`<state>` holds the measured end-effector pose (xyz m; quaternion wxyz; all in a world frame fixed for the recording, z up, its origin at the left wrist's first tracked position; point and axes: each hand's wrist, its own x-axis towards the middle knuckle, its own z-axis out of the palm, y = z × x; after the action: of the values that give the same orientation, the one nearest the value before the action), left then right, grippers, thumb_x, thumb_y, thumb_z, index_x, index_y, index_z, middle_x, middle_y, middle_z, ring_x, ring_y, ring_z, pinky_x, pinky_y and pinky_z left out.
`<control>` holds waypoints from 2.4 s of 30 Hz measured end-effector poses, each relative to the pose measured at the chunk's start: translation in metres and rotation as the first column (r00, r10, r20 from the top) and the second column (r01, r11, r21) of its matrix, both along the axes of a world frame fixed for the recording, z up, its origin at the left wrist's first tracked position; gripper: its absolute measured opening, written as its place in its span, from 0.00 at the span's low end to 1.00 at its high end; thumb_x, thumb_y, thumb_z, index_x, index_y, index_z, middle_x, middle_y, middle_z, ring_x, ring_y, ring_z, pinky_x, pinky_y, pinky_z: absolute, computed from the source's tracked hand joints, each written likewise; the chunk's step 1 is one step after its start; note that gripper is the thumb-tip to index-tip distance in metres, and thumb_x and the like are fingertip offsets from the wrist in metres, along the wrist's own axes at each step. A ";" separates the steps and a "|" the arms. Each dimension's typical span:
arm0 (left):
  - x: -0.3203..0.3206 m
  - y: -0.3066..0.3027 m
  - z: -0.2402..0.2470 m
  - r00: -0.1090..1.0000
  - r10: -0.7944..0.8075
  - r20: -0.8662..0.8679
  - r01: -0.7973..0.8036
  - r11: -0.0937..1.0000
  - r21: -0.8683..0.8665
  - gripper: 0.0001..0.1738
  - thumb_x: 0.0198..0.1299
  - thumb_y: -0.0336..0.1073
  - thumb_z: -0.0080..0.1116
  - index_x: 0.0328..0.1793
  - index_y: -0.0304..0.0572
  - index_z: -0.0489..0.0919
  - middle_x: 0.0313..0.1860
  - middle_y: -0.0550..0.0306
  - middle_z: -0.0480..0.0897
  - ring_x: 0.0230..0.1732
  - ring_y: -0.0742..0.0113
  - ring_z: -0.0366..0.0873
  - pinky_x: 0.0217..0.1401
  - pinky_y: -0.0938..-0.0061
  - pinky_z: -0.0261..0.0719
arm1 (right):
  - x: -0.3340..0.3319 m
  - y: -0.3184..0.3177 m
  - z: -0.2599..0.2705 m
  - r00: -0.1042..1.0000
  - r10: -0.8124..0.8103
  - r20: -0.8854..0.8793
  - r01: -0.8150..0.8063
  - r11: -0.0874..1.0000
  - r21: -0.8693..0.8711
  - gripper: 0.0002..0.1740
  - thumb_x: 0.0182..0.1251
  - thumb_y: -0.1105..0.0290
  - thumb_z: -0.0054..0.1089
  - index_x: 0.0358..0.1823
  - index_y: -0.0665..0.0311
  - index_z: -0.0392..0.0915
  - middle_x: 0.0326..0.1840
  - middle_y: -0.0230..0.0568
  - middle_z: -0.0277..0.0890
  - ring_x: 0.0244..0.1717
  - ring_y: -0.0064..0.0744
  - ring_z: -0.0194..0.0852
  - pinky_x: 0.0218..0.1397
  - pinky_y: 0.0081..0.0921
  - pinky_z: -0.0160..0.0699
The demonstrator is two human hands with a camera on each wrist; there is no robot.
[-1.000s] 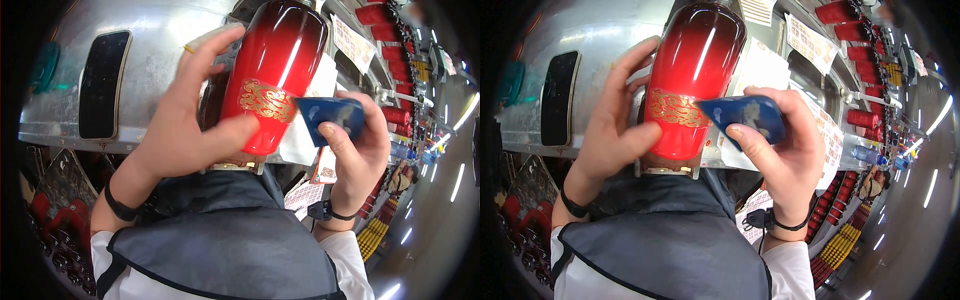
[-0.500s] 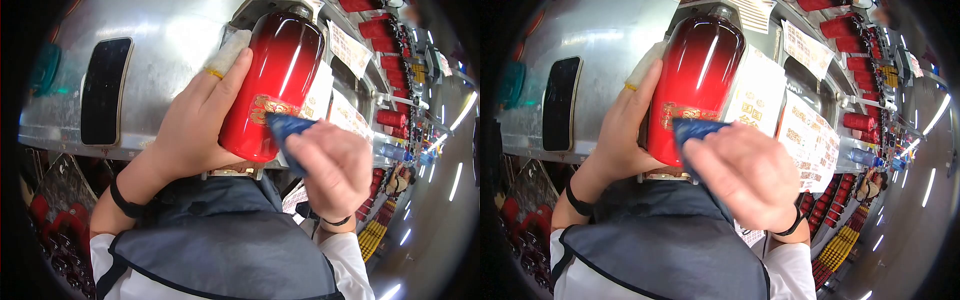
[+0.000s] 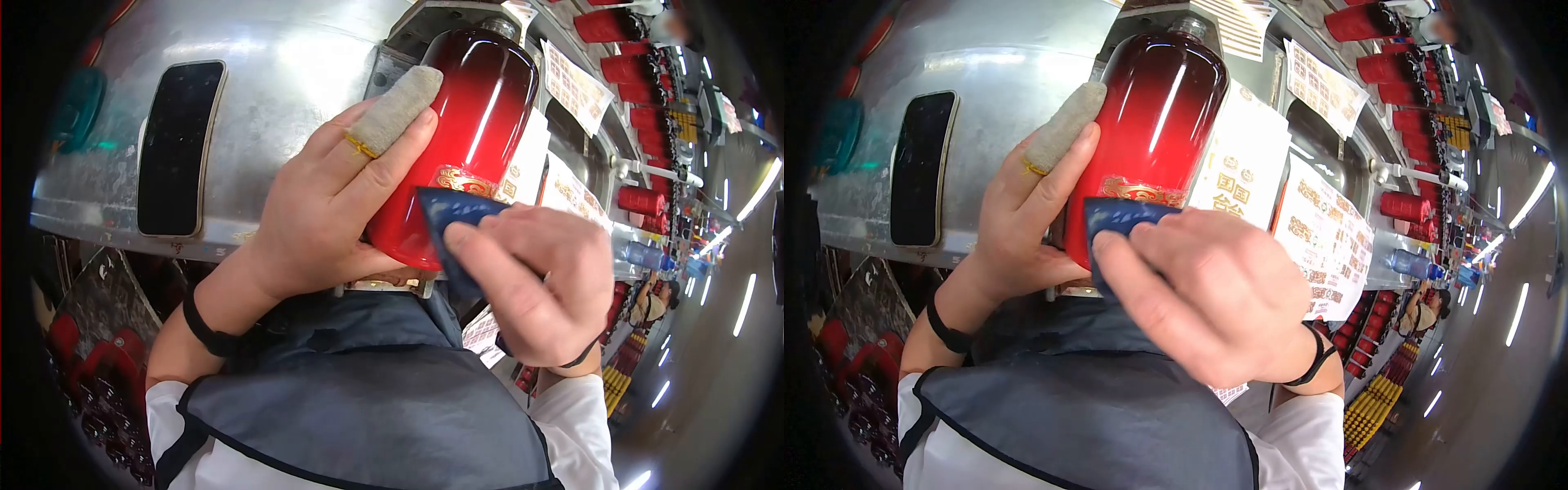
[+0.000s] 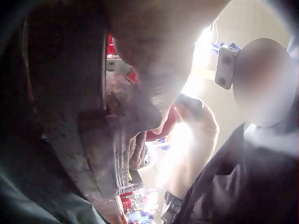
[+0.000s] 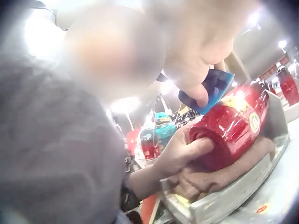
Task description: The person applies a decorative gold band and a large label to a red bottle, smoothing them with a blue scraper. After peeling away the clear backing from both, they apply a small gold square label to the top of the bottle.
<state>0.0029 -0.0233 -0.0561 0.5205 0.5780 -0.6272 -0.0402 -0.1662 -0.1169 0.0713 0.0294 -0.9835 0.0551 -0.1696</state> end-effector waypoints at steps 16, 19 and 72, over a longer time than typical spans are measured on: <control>0.001 0.000 0.002 1.000 0.005 -0.008 -0.005 1.000 -0.015 0.55 0.35 0.53 0.79 0.74 0.40 0.75 0.70 0.48 0.76 0.68 0.42 0.74 0.70 0.55 0.75 | -0.001 -0.007 0.004 1.000 0.011 -0.004 -0.011 1.000 -0.019 0.19 0.48 0.72 0.67 0.46 0.63 0.89 0.40 0.37 0.80 0.42 0.40 0.82 0.45 0.36 0.87; 0.000 -0.001 -0.001 1.000 0.008 -0.015 -0.009 1.000 -0.022 0.55 0.36 0.49 0.81 0.74 0.37 0.74 0.70 0.45 0.76 0.68 0.42 0.74 0.69 0.56 0.75 | -0.002 0.006 0.001 0.994 0.094 -0.050 -0.093 0.995 0.033 0.22 0.44 0.71 0.66 0.45 0.65 0.89 0.38 0.37 0.80 0.40 0.37 0.83 0.47 0.30 0.89; 0.005 0.002 0.004 0.990 -0.084 -0.113 0.087 0.996 0.019 0.62 0.37 0.48 0.86 0.78 0.26 0.66 0.75 0.33 0.71 0.74 0.41 0.72 0.76 0.58 0.71 | -0.031 0.002 -0.004 0.992 -0.072 0.103 0.044 0.966 0.255 0.19 0.48 0.71 0.69 0.45 0.59 0.91 0.40 0.38 0.83 0.42 0.37 0.85 0.48 0.31 0.90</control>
<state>0.0074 -0.0210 -0.0520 0.5458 0.5535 -0.6207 -0.1023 -0.1972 -0.1145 0.0673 0.1523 -0.9587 0.1033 -0.2167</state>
